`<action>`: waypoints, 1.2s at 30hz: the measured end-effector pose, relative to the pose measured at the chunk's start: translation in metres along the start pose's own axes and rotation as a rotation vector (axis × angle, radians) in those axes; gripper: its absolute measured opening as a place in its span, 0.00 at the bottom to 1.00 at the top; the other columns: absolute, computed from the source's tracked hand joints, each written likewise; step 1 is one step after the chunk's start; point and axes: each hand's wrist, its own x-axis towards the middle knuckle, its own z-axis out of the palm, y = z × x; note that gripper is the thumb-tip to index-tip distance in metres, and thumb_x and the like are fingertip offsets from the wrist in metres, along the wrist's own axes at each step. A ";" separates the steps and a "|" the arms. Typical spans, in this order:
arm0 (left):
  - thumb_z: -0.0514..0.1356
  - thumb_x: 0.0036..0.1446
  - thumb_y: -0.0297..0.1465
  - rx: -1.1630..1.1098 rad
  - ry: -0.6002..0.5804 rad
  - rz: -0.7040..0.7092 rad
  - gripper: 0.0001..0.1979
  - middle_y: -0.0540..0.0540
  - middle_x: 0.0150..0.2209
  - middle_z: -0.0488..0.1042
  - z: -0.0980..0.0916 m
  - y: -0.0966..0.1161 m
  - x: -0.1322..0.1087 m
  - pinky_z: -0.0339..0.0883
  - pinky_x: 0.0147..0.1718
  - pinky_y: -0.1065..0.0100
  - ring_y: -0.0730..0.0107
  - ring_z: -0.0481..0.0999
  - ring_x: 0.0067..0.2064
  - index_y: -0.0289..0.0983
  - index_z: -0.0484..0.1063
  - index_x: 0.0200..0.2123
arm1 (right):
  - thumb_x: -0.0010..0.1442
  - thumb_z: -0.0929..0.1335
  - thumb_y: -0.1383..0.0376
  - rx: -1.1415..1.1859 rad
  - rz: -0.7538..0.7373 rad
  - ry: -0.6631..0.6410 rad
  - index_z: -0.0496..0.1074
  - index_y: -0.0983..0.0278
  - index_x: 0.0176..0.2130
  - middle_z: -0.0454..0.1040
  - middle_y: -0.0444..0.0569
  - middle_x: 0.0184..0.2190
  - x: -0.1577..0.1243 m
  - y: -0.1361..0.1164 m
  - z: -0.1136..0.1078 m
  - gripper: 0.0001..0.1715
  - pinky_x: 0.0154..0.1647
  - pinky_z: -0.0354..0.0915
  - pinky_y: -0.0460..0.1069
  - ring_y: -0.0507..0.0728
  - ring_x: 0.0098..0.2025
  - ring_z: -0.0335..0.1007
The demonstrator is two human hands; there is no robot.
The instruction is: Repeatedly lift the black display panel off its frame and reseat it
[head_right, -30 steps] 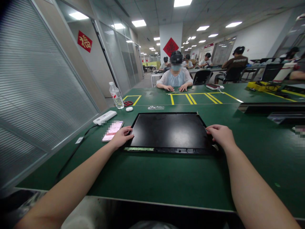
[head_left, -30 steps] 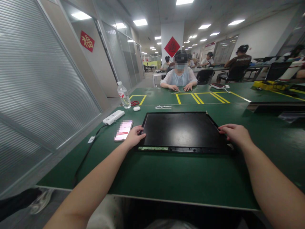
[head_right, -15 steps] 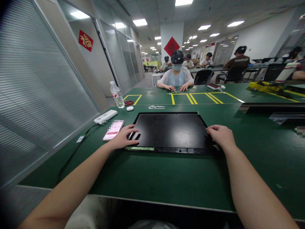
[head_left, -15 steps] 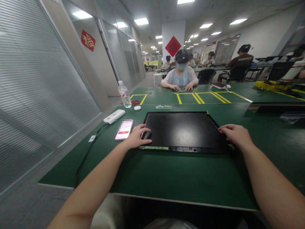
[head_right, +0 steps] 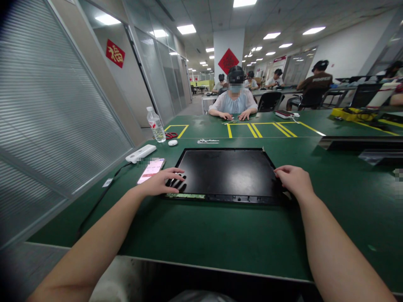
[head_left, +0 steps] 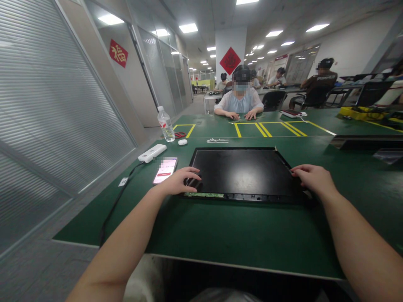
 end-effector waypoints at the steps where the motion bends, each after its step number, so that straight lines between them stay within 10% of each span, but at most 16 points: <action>1: 0.73 0.55 0.38 0.003 0.001 0.005 0.20 0.37 0.64 0.73 -0.001 0.000 0.000 0.68 0.61 0.50 0.46 0.74 0.63 0.42 0.83 0.52 | 0.53 0.69 0.58 -0.002 0.002 0.001 0.84 0.59 0.39 0.84 0.50 0.35 0.000 0.000 0.000 0.17 0.28 0.69 0.51 0.54 0.21 0.71; 36: 0.71 0.59 0.38 0.027 0.008 0.088 0.18 0.38 0.57 0.79 -0.003 0.007 0.001 0.72 0.57 0.55 0.53 0.80 0.56 0.41 0.82 0.51 | 0.51 0.70 0.59 -0.025 -0.015 0.037 0.84 0.59 0.36 0.83 0.48 0.32 -0.005 -0.006 -0.001 0.14 0.32 0.71 0.52 0.55 0.21 0.72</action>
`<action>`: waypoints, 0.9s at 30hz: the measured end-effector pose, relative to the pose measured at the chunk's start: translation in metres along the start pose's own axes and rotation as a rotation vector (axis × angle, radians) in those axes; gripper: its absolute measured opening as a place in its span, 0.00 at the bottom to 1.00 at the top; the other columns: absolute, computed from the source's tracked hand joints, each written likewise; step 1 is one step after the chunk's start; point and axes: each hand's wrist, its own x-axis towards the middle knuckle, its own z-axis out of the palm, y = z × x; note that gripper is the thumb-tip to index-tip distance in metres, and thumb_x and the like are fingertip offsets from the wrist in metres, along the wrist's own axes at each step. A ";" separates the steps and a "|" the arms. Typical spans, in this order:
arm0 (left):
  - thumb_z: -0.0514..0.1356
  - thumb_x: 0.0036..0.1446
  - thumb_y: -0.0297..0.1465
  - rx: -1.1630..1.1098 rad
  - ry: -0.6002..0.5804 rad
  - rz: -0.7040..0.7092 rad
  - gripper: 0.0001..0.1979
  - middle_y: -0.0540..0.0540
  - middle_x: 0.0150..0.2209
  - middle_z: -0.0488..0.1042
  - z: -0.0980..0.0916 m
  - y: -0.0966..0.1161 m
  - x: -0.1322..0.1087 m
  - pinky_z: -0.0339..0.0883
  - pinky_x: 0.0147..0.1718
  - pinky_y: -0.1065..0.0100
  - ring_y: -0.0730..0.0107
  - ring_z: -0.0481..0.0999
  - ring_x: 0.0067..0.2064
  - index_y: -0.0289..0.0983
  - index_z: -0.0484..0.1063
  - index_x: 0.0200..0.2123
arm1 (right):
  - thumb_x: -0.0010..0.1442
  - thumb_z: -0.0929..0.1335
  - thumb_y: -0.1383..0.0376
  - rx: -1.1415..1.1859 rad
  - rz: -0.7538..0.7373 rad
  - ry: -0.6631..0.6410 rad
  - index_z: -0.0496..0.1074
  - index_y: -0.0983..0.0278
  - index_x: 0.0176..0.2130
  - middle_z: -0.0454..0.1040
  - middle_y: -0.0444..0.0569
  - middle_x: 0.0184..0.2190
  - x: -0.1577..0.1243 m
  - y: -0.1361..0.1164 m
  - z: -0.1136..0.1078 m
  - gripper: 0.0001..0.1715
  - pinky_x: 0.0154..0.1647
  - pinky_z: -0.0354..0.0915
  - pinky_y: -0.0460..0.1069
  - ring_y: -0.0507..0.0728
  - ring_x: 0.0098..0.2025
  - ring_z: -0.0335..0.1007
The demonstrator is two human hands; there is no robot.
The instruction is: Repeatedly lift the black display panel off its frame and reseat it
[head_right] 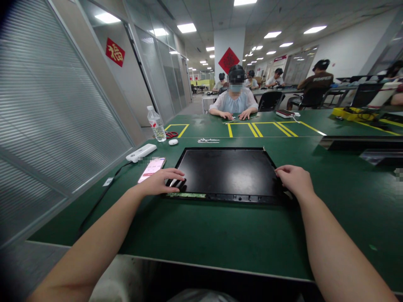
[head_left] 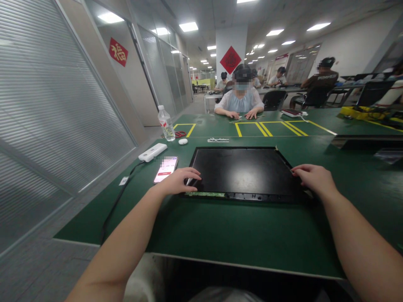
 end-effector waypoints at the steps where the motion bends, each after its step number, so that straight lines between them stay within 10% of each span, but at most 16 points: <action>1: 0.71 0.59 0.38 0.000 0.001 -0.002 0.18 0.38 0.57 0.79 0.000 0.000 0.000 0.72 0.57 0.55 0.53 0.80 0.56 0.41 0.82 0.51 | 0.51 0.70 0.59 -0.002 0.003 -0.002 0.84 0.59 0.36 0.83 0.48 0.32 -0.001 -0.001 -0.001 0.14 0.32 0.71 0.52 0.55 0.21 0.72; 27: 0.71 0.57 0.39 -0.016 0.020 -0.015 0.15 0.39 0.58 0.79 0.001 -0.004 0.001 0.72 0.57 0.55 0.52 0.81 0.56 0.41 0.84 0.46 | 0.53 0.70 0.60 -0.015 0.031 -0.045 0.84 0.58 0.36 0.83 0.48 0.34 -0.001 -0.003 -0.003 0.13 0.34 0.72 0.53 0.55 0.23 0.74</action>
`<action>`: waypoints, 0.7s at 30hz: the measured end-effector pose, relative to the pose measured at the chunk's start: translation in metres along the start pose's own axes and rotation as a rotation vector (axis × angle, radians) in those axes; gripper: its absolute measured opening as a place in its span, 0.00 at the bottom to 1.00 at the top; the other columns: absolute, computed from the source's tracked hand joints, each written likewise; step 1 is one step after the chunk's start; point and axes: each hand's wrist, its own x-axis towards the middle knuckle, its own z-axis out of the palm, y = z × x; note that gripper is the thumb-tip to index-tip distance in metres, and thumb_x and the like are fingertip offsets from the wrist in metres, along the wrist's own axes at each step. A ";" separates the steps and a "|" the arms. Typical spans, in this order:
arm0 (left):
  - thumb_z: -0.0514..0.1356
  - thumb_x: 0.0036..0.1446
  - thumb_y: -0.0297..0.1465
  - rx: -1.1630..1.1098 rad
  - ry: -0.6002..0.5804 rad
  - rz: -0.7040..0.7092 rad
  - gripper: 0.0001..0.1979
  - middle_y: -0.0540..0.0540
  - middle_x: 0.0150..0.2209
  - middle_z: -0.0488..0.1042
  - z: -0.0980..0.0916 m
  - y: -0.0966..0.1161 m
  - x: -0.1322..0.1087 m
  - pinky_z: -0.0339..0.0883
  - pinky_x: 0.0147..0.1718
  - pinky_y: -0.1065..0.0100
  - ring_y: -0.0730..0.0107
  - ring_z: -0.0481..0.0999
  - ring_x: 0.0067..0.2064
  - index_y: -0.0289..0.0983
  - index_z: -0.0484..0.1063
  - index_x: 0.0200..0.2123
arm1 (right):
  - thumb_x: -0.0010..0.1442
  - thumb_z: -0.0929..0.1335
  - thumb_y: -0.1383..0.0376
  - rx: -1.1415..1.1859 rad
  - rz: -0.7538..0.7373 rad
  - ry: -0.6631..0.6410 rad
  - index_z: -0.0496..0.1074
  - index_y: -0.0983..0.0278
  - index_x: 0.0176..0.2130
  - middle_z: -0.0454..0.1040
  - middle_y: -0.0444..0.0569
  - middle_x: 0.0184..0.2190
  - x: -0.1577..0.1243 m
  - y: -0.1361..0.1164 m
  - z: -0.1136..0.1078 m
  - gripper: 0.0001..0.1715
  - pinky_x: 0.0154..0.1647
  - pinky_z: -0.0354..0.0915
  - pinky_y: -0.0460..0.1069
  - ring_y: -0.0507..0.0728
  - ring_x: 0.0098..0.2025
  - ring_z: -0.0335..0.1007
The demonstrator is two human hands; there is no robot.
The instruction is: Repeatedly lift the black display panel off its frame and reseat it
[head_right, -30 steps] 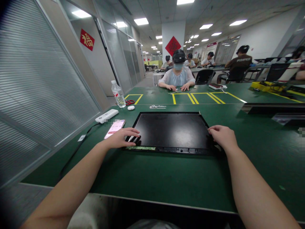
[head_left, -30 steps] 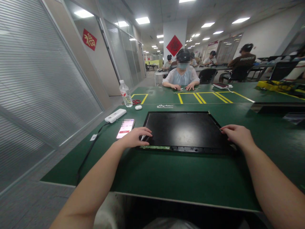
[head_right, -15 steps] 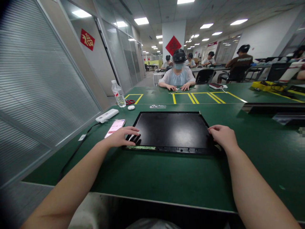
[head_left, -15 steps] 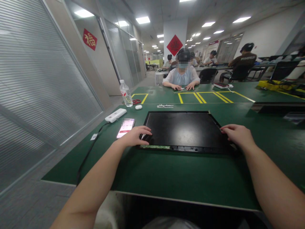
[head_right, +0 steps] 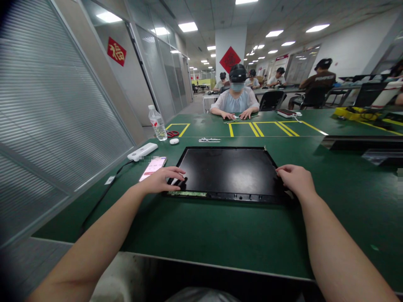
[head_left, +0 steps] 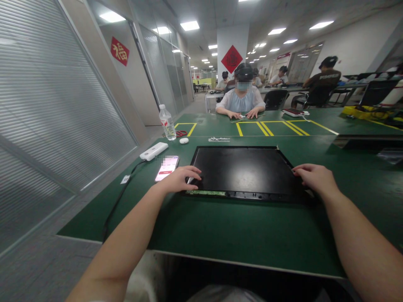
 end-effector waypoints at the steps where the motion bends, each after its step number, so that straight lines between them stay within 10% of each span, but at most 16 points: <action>1: 0.71 0.57 0.39 -0.001 -0.001 0.002 0.15 0.39 0.58 0.79 0.000 0.000 0.000 0.72 0.57 0.55 0.52 0.81 0.56 0.41 0.84 0.46 | 0.53 0.70 0.60 -0.003 0.002 0.001 0.84 0.58 0.36 0.83 0.48 0.34 0.000 0.000 0.000 0.13 0.34 0.72 0.53 0.55 0.22 0.73; 21: 0.66 0.62 0.44 0.041 0.046 -0.105 0.17 0.39 0.57 0.79 0.010 0.006 0.002 0.70 0.60 0.54 0.51 0.79 0.57 0.41 0.84 0.48 | 0.52 0.69 0.59 -0.009 0.032 0.014 0.84 0.60 0.39 0.84 0.49 0.36 -0.010 -0.011 -0.003 0.17 0.35 0.69 0.50 0.54 0.25 0.74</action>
